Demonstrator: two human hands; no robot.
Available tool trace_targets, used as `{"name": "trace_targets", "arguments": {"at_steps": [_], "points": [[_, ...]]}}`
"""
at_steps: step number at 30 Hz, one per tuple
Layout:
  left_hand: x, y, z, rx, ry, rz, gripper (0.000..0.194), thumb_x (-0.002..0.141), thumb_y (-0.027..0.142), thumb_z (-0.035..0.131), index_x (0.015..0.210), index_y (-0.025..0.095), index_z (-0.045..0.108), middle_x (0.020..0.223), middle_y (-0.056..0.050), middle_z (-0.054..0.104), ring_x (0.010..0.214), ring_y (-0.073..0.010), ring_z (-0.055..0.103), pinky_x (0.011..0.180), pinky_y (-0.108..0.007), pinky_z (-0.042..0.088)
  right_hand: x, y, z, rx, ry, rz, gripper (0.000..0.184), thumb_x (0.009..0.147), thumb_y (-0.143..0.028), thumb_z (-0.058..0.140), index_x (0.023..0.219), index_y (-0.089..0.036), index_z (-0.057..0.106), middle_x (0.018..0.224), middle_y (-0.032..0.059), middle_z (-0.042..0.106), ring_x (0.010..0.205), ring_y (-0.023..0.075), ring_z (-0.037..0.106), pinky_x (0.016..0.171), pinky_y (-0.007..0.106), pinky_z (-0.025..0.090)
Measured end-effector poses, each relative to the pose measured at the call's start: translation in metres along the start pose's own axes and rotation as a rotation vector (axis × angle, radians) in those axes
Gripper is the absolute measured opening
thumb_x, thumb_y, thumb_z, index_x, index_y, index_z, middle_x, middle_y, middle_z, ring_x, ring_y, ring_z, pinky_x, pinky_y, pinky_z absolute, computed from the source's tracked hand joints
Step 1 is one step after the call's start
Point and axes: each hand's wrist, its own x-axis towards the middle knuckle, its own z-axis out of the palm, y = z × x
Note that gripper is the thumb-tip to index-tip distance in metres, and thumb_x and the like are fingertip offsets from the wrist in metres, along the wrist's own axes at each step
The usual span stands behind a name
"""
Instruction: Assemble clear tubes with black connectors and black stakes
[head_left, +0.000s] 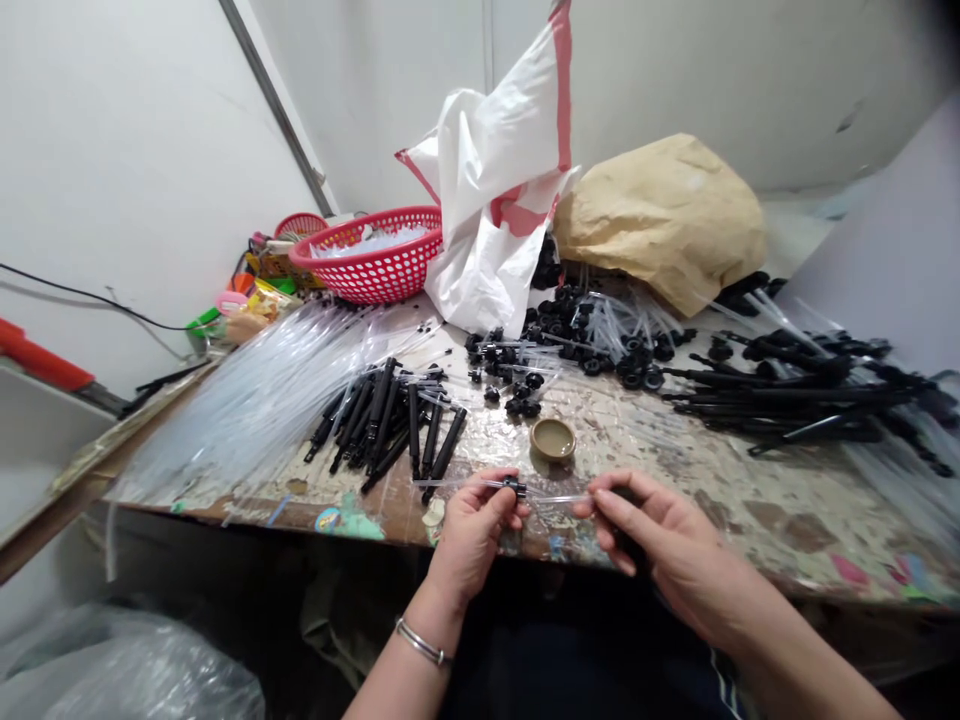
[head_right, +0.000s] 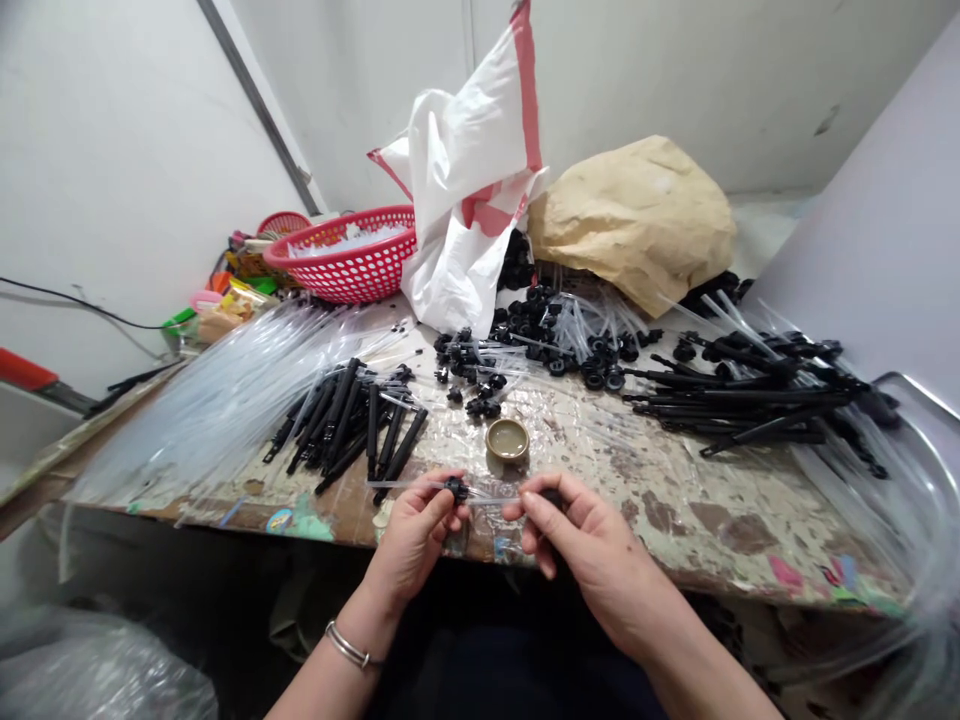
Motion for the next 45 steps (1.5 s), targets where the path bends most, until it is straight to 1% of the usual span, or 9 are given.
{"name": "trace_targets", "arguments": {"at_steps": [3,6,9,19,25,29,32,38,45], "points": [[0.000,-0.001,0.001,-0.060,0.038,-0.005,0.032,0.061,0.022,0.079,0.091,0.014,0.068,0.070,-0.001,0.067,0.059,-0.0098,0.062,0.057,-0.019,0.047,-0.002,0.010,0.003,-0.071,-0.022,0.017,0.031,0.081,-0.044,0.058,0.102,-0.021,0.054,0.073,0.0005,0.064,0.054,0.0076,0.051,0.053,0.022,0.041],[0.000,-0.002,0.001,-0.092,0.067,-0.010,0.037,0.056,0.020,0.082,0.090,0.014,0.068,0.073,-0.002,0.070,0.063,-0.0115,0.065,0.061,-0.020,0.050,0.001,0.014,0.003,-0.086,-0.001,0.012,0.031,0.081,-0.045,0.058,0.100,-0.020,0.056,0.074,0.0006,0.065,0.054,0.0081,0.054,0.057,0.024,0.044],[0.000,-0.002,0.000,-0.094,0.063,-0.006,0.039,0.053,0.019,0.083,0.089,0.013,0.068,0.074,-0.003,0.071,0.064,-0.0132,0.066,0.061,-0.021,0.051,0.003,0.012,0.004,-0.098,0.025,0.006,0.033,0.079,-0.047,0.060,0.098,-0.020,0.057,0.075,0.0013,0.065,0.056,0.0098,0.056,0.057,0.025,0.046],[0.000,-0.006,-0.005,-0.084,0.020,0.001,0.034,0.057,0.020,0.081,0.089,0.014,0.068,0.074,-0.003,0.071,0.062,-0.0134,0.066,0.057,-0.020,0.051,0.006,0.010,0.008,-0.207,0.038,-0.006,0.034,0.078,-0.049,0.060,0.097,-0.021,0.058,0.081,0.0030,0.066,0.062,0.0120,0.061,0.062,0.027,0.052],[0.001,-0.006,-0.007,-0.094,-0.012,-0.006,0.033,0.059,0.018,0.080,0.090,0.014,0.068,0.073,-0.002,0.071,0.061,-0.0124,0.066,0.056,-0.019,0.051,0.009,0.008,0.011,-0.248,0.050,-0.037,0.033,0.077,-0.048,0.061,0.095,-0.021,0.060,0.088,0.0044,0.068,0.061,0.0122,0.062,0.062,0.029,0.054],[0.000,-0.006,-0.007,-0.084,-0.032,-0.010,0.032,0.059,0.019,0.080,0.089,0.014,0.069,0.071,-0.002,0.071,0.061,-0.0125,0.066,0.056,-0.019,0.050,0.016,0.007,0.015,-0.314,0.080,-0.059,0.032,0.073,-0.048,0.065,0.086,-0.019,0.060,0.084,0.0049,0.069,0.061,0.0141,0.063,0.060,0.030,0.055],[0.000,-0.006,-0.008,-0.079,-0.038,-0.014,0.033,0.059,0.020,0.080,0.089,0.013,0.068,0.071,-0.003,0.071,0.061,-0.0133,0.066,0.056,-0.020,0.050,0.021,0.007,0.017,-0.350,0.090,-0.082,0.032,0.070,-0.048,0.067,0.080,-0.019,0.059,0.081,0.0048,0.069,0.067,0.0166,0.065,0.062,0.030,0.055],[0.001,-0.007,-0.008,-0.097,-0.043,-0.017,0.033,0.059,0.021,0.081,0.089,0.014,0.068,0.070,-0.003,0.071,0.060,-0.0133,0.065,0.055,-0.021,0.050,0.028,0.012,0.020,-0.332,0.082,-0.110,0.032,0.068,-0.047,0.070,0.076,-0.018,0.058,0.074,0.0048,0.070,0.070,0.0189,0.067,0.067,0.032,0.054],[0.002,-0.007,-0.010,-0.147,-0.063,-0.017,0.034,0.060,0.022,0.081,0.090,0.013,0.068,0.066,-0.003,0.071,0.058,-0.0116,0.064,0.054,-0.019,0.048,0.030,0.013,0.028,-0.335,0.070,-0.103,0.029,0.070,-0.044,0.069,0.074,-0.019,0.056,0.072,0.0043,0.070,0.068,0.0175,0.066,0.065,0.031,0.053]]}}
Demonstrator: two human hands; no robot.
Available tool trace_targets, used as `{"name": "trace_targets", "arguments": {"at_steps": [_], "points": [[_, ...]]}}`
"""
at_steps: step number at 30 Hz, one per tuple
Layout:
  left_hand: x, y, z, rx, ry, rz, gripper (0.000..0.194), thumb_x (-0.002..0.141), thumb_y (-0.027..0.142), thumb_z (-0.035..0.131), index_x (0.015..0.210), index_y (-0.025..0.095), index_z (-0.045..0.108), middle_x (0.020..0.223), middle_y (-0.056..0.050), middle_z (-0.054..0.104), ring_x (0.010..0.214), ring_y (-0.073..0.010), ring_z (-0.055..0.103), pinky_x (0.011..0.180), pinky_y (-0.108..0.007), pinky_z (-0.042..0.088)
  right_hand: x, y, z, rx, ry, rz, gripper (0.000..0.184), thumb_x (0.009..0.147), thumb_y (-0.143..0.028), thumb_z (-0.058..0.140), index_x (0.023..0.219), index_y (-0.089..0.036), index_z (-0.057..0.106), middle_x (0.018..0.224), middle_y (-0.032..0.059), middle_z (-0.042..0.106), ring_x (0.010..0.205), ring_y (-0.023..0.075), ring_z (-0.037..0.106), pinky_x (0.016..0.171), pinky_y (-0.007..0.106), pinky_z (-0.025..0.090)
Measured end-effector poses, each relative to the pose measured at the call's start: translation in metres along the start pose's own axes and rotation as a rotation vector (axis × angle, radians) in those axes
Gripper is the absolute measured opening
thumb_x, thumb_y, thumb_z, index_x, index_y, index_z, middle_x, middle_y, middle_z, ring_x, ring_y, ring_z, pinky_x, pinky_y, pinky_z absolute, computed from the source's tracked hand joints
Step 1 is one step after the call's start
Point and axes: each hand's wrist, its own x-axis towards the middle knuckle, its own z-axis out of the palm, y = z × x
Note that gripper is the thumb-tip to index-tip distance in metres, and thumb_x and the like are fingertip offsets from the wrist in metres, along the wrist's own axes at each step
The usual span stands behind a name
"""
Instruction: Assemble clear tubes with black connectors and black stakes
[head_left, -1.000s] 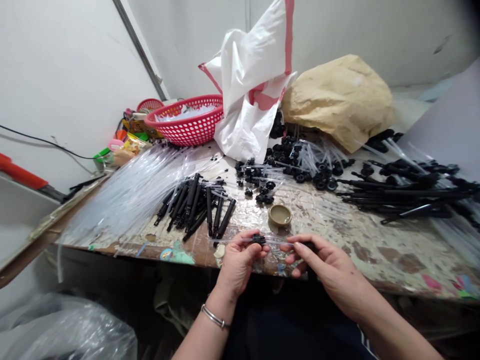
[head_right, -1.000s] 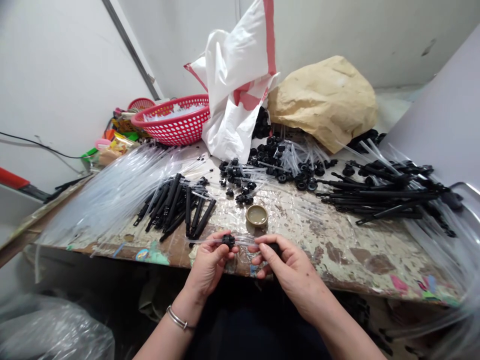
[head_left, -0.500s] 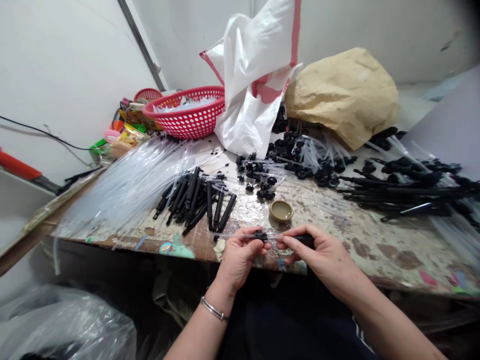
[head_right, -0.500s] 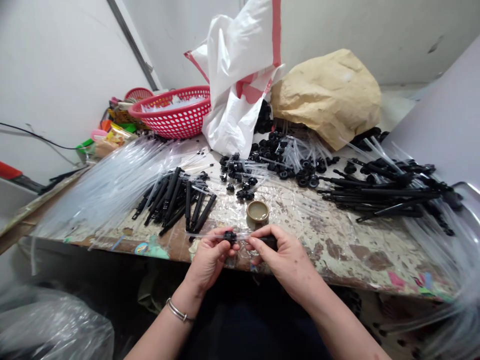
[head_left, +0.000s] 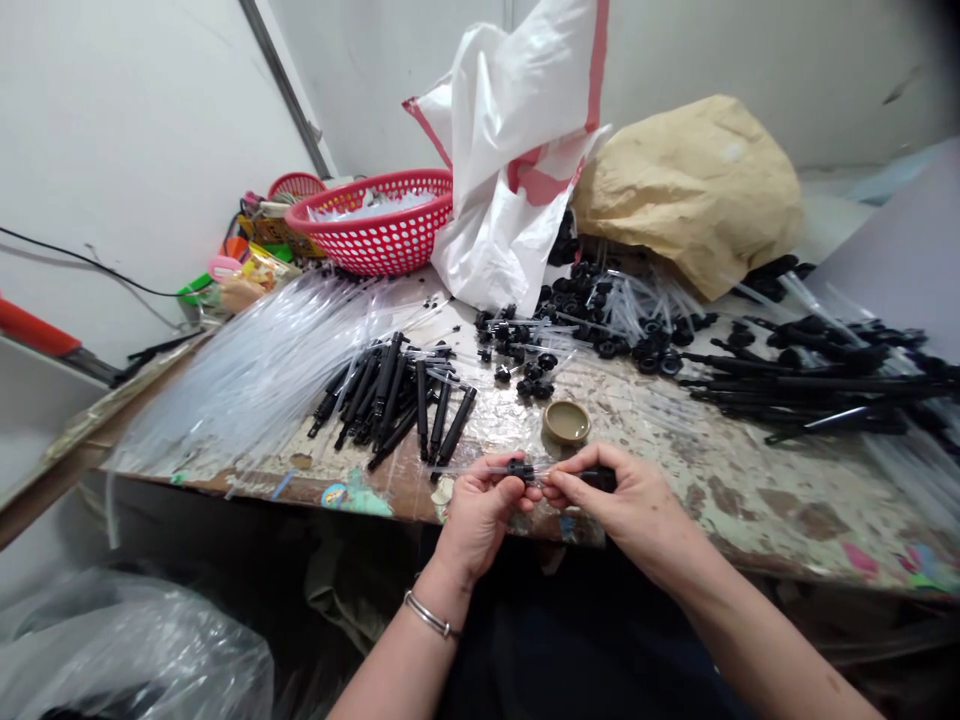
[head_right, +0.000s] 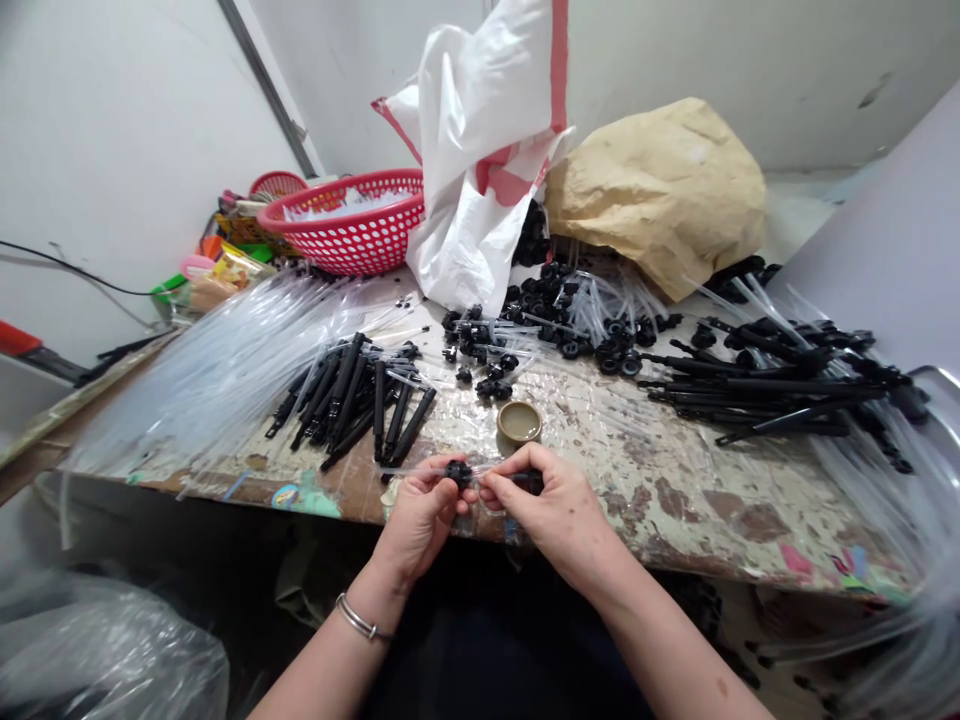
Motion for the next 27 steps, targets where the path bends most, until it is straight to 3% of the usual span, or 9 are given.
{"name": "trace_targets", "arguments": {"at_steps": [6,11,15,17,21,24,27], "points": [[-0.001,0.003,0.002,0.023,0.038,-0.004,0.034,0.059,0.022,0.081,0.089,0.012,0.069,0.062,-0.003,0.069,0.056,-0.0110,0.062,0.052,-0.018,0.047,-0.001,-0.001,0.001,-0.144,0.025,-0.040,0.025,0.075,-0.043,0.062,0.076,-0.019,0.056,0.074,0.0033,0.068,0.068,0.0166,0.062,0.064,0.030,0.048],[-0.003,0.006,0.005,0.015,0.122,0.033,0.032,0.057,0.026,0.081,0.085,0.013,0.071,0.070,-0.002,0.067,0.052,-0.0069,0.058,0.045,-0.013,0.043,-0.012,0.002,-0.004,-0.435,0.014,-0.246,0.023,0.088,-0.037,0.043,0.082,-0.020,0.056,0.079,0.0037,0.062,0.076,0.0177,0.058,0.071,0.032,0.046],[-0.002,0.008,0.004,-0.014,0.180,0.035,0.034,0.055,0.028,0.082,0.085,0.016,0.072,0.068,0.000,0.066,0.048,-0.0040,0.054,0.043,-0.011,0.041,-0.021,0.009,-0.010,-0.652,0.139,-0.401,0.027,0.089,-0.031,0.041,0.111,-0.019,0.052,0.110,0.0102,0.057,0.105,0.0230,0.050,0.092,0.041,0.038],[-0.001,0.009,0.003,-0.020,0.186,0.010,0.037,0.053,0.030,0.083,0.086,0.017,0.072,0.069,-0.002,0.068,0.048,-0.0038,0.054,0.043,-0.010,0.041,-0.024,0.010,-0.013,-0.705,0.091,-0.374,0.035,0.088,-0.031,0.044,0.120,-0.019,0.048,0.113,0.0104,0.058,0.104,0.0228,0.051,0.092,0.041,0.038],[0.002,0.011,0.002,0.012,0.238,-0.038,0.042,0.045,0.029,0.087,0.083,0.016,0.074,0.070,-0.006,0.070,0.060,-0.0089,0.060,0.050,-0.011,0.046,-0.028,0.009,-0.016,-0.687,-0.141,-0.258,0.023,0.088,-0.032,0.042,0.094,-0.020,0.061,0.085,0.0031,0.065,0.079,0.0159,0.058,0.072,0.027,0.043],[0.004,0.012,0.002,0.050,0.278,-0.050,0.044,0.041,0.029,0.088,0.082,0.018,0.074,0.072,-0.005,0.071,0.064,-0.0108,0.062,0.054,-0.012,0.048,-0.028,0.015,-0.012,-0.640,-0.133,-0.262,0.021,0.081,-0.037,0.053,0.093,-0.020,0.061,0.083,0.0010,0.064,0.073,0.0136,0.057,0.063,0.023,0.041],[0.004,0.012,0.003,0.107,0.277,-0.083,0.046,0.039,0.032,0.088,0.080,0.019,0.074,0.071,-0.005,0.071,0.066,-0.0134,0.062,0.053,-0.014,0.048,-0.024,0.024,-0.009,-0.642,-0.145,-0.288,0.015,0.078,-0.031,0.056,0.084,-0.020,0.063,0.079,0.0002,0.063,0.070,0.0119,0.055,0.061,0.021,0.039]]}}
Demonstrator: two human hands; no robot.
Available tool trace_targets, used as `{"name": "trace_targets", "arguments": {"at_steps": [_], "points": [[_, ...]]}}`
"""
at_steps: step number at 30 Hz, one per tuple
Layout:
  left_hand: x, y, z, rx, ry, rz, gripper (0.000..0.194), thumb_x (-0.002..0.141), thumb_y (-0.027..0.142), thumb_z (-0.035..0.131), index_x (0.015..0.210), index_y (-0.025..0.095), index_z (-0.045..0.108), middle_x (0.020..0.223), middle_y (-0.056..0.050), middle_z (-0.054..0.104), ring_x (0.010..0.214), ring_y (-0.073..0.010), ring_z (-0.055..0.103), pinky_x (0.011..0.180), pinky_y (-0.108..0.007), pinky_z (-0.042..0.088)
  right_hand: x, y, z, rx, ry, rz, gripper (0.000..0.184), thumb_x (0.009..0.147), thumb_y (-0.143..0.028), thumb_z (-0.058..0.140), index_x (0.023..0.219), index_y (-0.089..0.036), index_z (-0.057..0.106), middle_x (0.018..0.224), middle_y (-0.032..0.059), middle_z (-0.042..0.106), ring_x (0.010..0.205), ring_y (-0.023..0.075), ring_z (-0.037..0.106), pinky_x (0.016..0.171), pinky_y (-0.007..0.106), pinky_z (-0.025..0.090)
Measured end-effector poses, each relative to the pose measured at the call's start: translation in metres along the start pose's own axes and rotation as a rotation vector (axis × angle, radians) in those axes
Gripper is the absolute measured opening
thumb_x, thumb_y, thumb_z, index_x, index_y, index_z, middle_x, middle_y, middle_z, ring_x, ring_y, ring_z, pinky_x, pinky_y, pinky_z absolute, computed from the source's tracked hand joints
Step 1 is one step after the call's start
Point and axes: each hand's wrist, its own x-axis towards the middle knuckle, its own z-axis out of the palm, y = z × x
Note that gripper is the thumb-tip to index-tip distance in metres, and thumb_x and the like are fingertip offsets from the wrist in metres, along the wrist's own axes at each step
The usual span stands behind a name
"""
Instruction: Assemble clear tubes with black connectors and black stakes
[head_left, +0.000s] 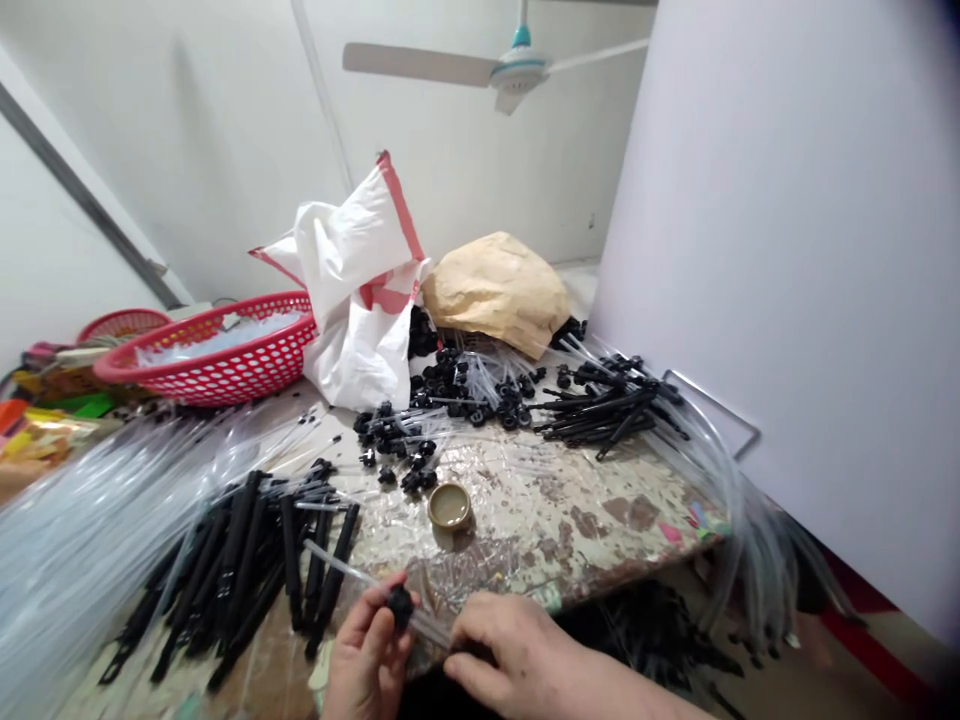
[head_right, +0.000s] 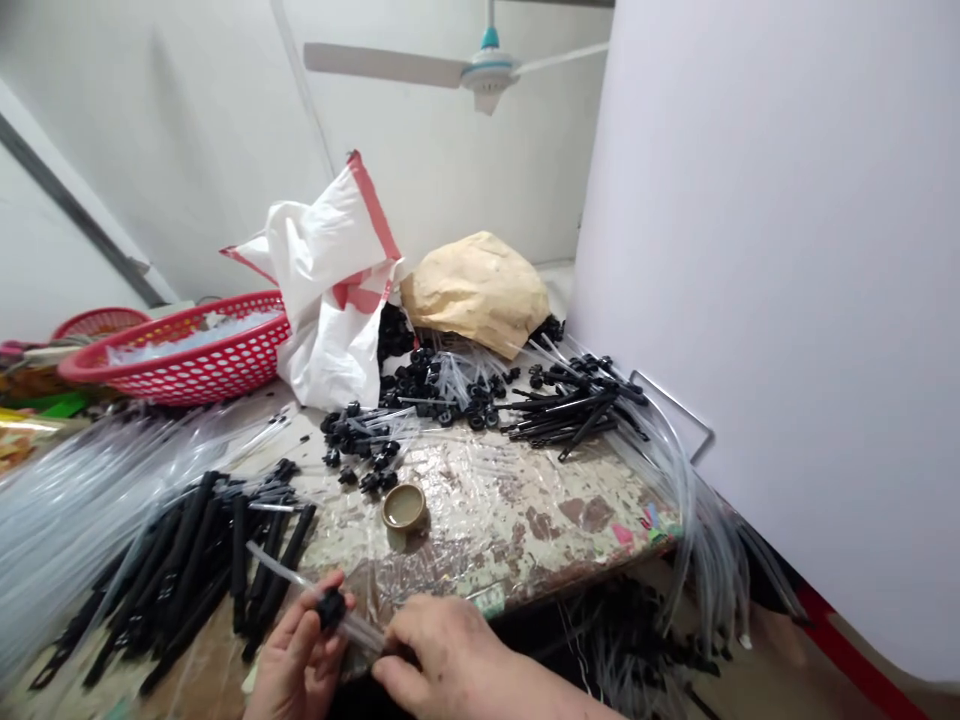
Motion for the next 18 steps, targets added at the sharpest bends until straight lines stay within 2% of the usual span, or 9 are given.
{"name": "trace_targets", "arguments": {"at_steps": [3,6,9,11,14,15,18], "points": [[-0.001,0.000,0.003,0.030,-0.017,0.062,0.054,0.039,0.043,0.086,0.086,0.021,0.074,0.080,-0.007,0.072,0.063,-0.0137,0.060,0.048,-0.015,0.045,0.002,0.004,-0.007,0.039,0.044,0.003,0.014,0.080,-0.025,0.051,0.079,-0.018,0.063,0.078,0.0008,0.061,0.071,0.0118,0.054,0.064,0.021,0.040],[-0.002,0.003,0.007,0.066,-0.071,0.083,0.060,0.048,0.053,0.079,0.098,0.022,0.071,0.089,-0.008,0.072,0.051,-0.0078,0.050,0.045,-0.016,0.043,-0.005,0.003,-0.045,0.124,0.145,0.107,0.018,0.083,-0.028,0.048,0.075,-0.017,0.061,0.074,0.0011,0.058,0.069,0.0122,0.052,0.062,0.023,0.040],[-0.001,0.006,0.007,0.098,-0.093,0.038,0.052,0.053,0.050,0.078,0.096,0.021,0.072,0.087,-0.009,0.072,0.051,-0.0059,0.047,0.053,-0.017,0.046,-0.019,0.009,-0.110,0.277,0.246,0.284,0.031,0.086,-0.044,0.045,0.076,-0.018,0.058,0.060,-0.0028,0.050,0.051,0.0089,0.043,0.047,0.021,0.035],[0.000,0.006,0.007,0.104,-0.083,0.030,0.048,0.053,0.045,0.080,0.094,0.021,0.072,0.085,-0.008,0.071,0.053,-0.0062,0.048,0.055,-0.017,0.046,-0.025,0.024,-0.161,0.315,0.442,0.379,0.035,0.083,-0.052,0.048,0.083,-0.019,0.059,0.052,-0.0055,0.044,0.043,0.0075,0.036,0.041,0.019,0.031],[0.002,0.005,0.007,0.095,-0.074,0.022,0.047,0.052,0.040,0.082,0.094,0.021,0.073,0.080,-0.008,0.070,0.051,-0.0054,0.045,0.045,-0.013,0.039,-0.020,0.059,-0.234,0.170,0.743,0.338,0.036,0.082,-0.053,0.049,0.092,-0.020,0.060,0.045,-0.0076,0.039,0.039,0.0066,0.032,0.039,0.019,0.027],[0.002,0.004,0.007,0.085,-0.073,0.022,0.046,0.051,0.038,0.083,0.093,0.021,0.073,0.078,-0.008,0.070,0.049,-0.0048,0.043,0.042,-0.013,0.035,-0.015,0.073,-0.253,0.109,0.808,0.362,0.034,0.083,-0.049,0.048,0.092,-0.019,0.060,0.044,-0.0073,0.039,0.038,0.0065,0.032,0.039,0.019,0.027],[0.004,0.002,0.007,0.065,-0.078,0.030,0.045,0.051,0.035,0.084,0.091,0.020,0.073,0.075,-0.007,0.069,0.047,-0.0030,0.039,0.040,-0.011,0.032,0.003,0.113,-0.292,-0.124,0.846,0.551,0.031,0.088,-0.041,0.041,0.094,-0.017,0.059,0.050,-0.0033,0.047,0.041,0.0079,0.040,0.042,0.021,0.033]]}}
